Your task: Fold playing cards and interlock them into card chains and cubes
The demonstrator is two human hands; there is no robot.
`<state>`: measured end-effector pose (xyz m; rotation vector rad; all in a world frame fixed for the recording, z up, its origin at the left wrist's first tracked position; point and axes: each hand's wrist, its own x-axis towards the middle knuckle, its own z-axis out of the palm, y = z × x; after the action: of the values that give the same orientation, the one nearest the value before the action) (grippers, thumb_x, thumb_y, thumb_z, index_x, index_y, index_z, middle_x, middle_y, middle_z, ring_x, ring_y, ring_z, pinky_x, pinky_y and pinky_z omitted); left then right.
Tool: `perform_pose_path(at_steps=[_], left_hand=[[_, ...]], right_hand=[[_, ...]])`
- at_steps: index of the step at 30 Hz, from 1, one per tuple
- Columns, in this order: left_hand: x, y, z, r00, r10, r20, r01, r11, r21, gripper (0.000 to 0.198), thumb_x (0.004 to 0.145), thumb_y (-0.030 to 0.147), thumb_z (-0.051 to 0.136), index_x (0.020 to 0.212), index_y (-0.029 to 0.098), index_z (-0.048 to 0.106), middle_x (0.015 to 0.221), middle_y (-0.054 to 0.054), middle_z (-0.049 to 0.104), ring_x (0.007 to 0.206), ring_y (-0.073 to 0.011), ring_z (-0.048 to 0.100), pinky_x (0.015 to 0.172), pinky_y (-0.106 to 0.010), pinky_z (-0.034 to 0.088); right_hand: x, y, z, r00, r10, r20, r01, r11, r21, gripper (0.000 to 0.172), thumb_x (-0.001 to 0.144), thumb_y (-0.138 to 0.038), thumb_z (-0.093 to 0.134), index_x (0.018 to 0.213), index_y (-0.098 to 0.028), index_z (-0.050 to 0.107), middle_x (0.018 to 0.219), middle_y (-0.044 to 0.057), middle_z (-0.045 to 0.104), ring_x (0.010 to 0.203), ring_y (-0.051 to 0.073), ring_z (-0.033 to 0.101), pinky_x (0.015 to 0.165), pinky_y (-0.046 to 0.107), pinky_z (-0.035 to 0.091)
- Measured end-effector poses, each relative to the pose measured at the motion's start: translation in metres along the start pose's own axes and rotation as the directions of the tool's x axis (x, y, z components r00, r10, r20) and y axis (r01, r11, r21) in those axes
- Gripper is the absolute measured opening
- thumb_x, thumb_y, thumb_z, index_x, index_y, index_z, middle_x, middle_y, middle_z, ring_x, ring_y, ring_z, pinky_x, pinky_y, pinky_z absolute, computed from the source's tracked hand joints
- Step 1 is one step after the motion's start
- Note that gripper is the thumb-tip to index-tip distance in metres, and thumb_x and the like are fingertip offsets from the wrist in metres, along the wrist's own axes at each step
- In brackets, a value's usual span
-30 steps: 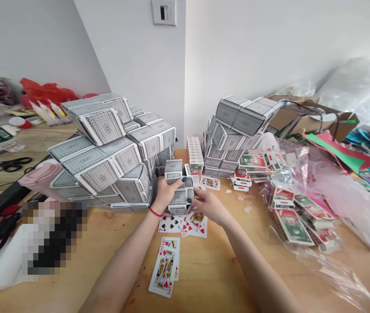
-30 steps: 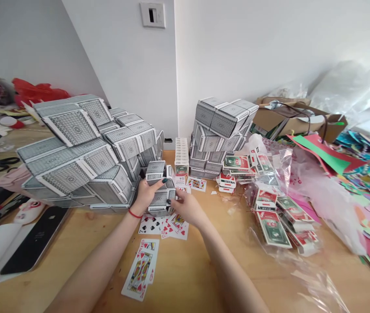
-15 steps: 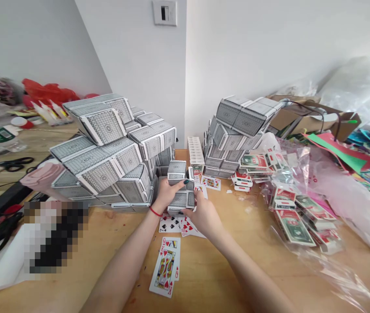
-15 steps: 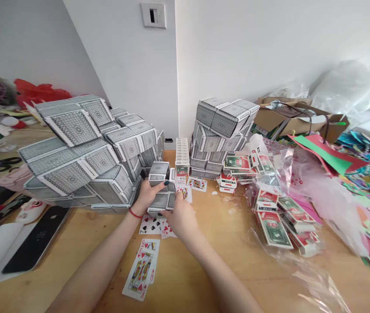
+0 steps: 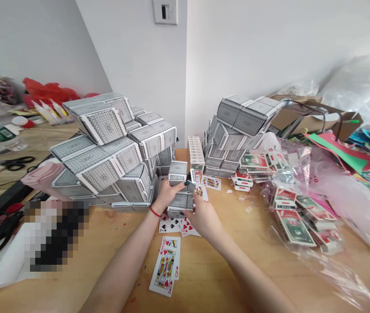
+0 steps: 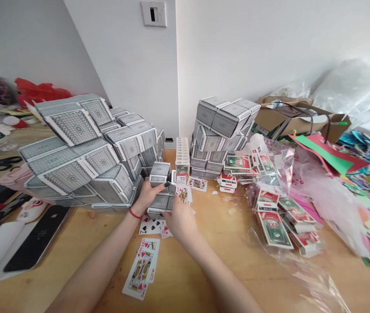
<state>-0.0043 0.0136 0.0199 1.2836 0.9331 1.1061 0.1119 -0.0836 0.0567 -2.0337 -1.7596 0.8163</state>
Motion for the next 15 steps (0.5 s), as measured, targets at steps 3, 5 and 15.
perform_pose_path(at_steps=[3, 5, 15], left_hand=[[-0.001, -0.002, 0.0, 0.999, -0.012, 0.035, 0.013, 0.999, -0.038, 0.035, 0.059, 0.033, 0.073, 0.087, 0.012, 0.067, 0.096, -0.009, 0.07, 0.086, -0.0232, 0.065, 0.079, -0.034, 0.05], [-0.002, -0.002, 0.0, 0.998, 0.0, 0.056, 0.002, 0.999, -0.048, 0.036, 0.059, 0.033, 0.074, 0.089, 0.012, 0.067, 0.097, -0.009, 0.069, 0.089, -0.0234, 0.064, 0.082, -0.034, 0.05], [-0.003, -0.001, -0.002, 0.999, -0.01, 0.048, 0.011, 1.0, -0.02, 0.036, 0.058, 0.032, 0.074, 0.087, 0.011, 0.067, 0.096, -0.01, 0.07, 0.085, -0.0224, 0.065, 0.08, -0.034, 0.05]], right_hand=[[0.0, 0.001, -0.001, 1.0, -0.02, 0.02, 0.02, 1.0, 0.007, 0.05, 0.076, -0.02, 0.057, 0.122, -0.013, 0.04, 0.094, 0.016, 0.067, 0.09, 0.027, 0.064, 0.072, 0.033, 0.044], [0.001, 0.004, -0.002, 1.0, -0.014, 0.013, 0.013, 0.998, 0.062, 0.049, 0.074, -0.018, 0.06, 0.119, -0.015, 0.041, 0.096, 0.014, 0.067, 0.088, 0.025, 0.065, 0.072, 0.031, 0.045], [0.014, 0.025, -0.008, 0.986, -0.13, 0.109, 0.078, 0.92, 0.384, 0.054, 0.063, -0.018, 0.068, 0.112, -0.018, 0.044, 0.1, 0.011, 0.065, 0.068, 0.019, 0.066, 0.056, 0.028, 0.05]])
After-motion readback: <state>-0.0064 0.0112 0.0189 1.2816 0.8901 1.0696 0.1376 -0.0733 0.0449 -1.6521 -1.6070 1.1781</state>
